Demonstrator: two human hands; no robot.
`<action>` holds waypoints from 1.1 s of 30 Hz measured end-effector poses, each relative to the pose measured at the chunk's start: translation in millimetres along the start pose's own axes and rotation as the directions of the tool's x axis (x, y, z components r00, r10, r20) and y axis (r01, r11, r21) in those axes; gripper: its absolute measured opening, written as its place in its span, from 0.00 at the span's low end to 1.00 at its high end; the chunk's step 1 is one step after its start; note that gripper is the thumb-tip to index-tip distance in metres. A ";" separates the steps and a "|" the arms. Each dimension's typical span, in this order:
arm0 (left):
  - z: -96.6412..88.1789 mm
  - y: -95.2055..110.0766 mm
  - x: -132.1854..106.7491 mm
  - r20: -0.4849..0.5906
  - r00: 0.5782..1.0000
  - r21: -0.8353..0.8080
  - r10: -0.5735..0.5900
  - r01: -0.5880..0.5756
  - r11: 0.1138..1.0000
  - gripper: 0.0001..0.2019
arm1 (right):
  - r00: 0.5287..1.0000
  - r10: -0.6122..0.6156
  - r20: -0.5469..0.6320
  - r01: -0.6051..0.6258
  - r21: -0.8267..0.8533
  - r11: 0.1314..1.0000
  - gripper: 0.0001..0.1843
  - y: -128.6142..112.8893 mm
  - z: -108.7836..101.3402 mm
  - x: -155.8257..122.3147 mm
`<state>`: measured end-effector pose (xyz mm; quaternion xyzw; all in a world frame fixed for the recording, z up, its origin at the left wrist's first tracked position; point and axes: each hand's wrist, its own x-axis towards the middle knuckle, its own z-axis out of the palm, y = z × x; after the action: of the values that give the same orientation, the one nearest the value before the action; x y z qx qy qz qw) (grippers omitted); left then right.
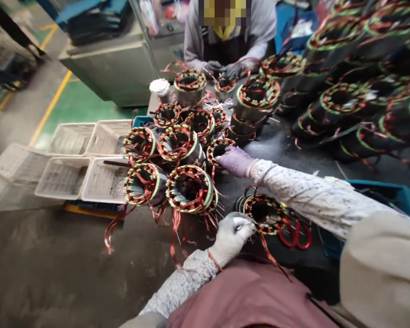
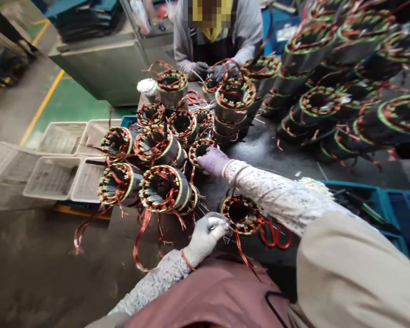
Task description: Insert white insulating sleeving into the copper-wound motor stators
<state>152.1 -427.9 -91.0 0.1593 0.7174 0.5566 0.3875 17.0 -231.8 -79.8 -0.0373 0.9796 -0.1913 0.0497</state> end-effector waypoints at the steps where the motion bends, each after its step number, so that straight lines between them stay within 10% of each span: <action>1: -0.3 3.7 -0.8 -0.007 0.999 0.046 0.040 -0.040 0.998 0.08 | 0.999 -0.047 -0.005 0.047 0.000 0.999 0.18 1.0 -8.5 -10.2; 6: 18.1 30.3 20.5 0.069 0.957 0.521 0.283 -0.276 0.808 0.18 | 0.967 0.042 -0.252 -0.037 0.023 0.999 0.18 10.9 -35.6 -127.3; 12: 39.3 40.0 59.0 0.248 0.944 0.884 0.216 -0.312 0.348 0.14 | 0.865 0.162 -0.476 -0.184 0.000 0.983 0.15 11.7 36.2 -257.9; 18: 40.3 42.7 63.5 0.358 0.920 0.919 0.158 -0.377 0.116 0.12 | 0.874 0.082 -0.479 -0.142 -0.090 0.986 0.15 -3.0 68.5 -259.9; 23: 40.8 46.6 68.5 0.411 0.894 0.908 0.180 -0.418 0.005 0.12 | 0.794 0.193 -0.576 -0.171 0.093 0.981 0.23 19.1 64.7 -283.1; 33: 41.7 48.0 62.1 0.469 0.882 0.873 -0.035 -0.470 -0.130 0.17 | 0.859 0.396 -0.324 -0.340 0.218 0.915 0.18 33.5 70.1 -265.9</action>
<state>132.6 -342.9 -73.6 0.6035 0.7701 -0.1321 0.1589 286.8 -202.4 -135.0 0.1906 0.9430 -0.2564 -0.0930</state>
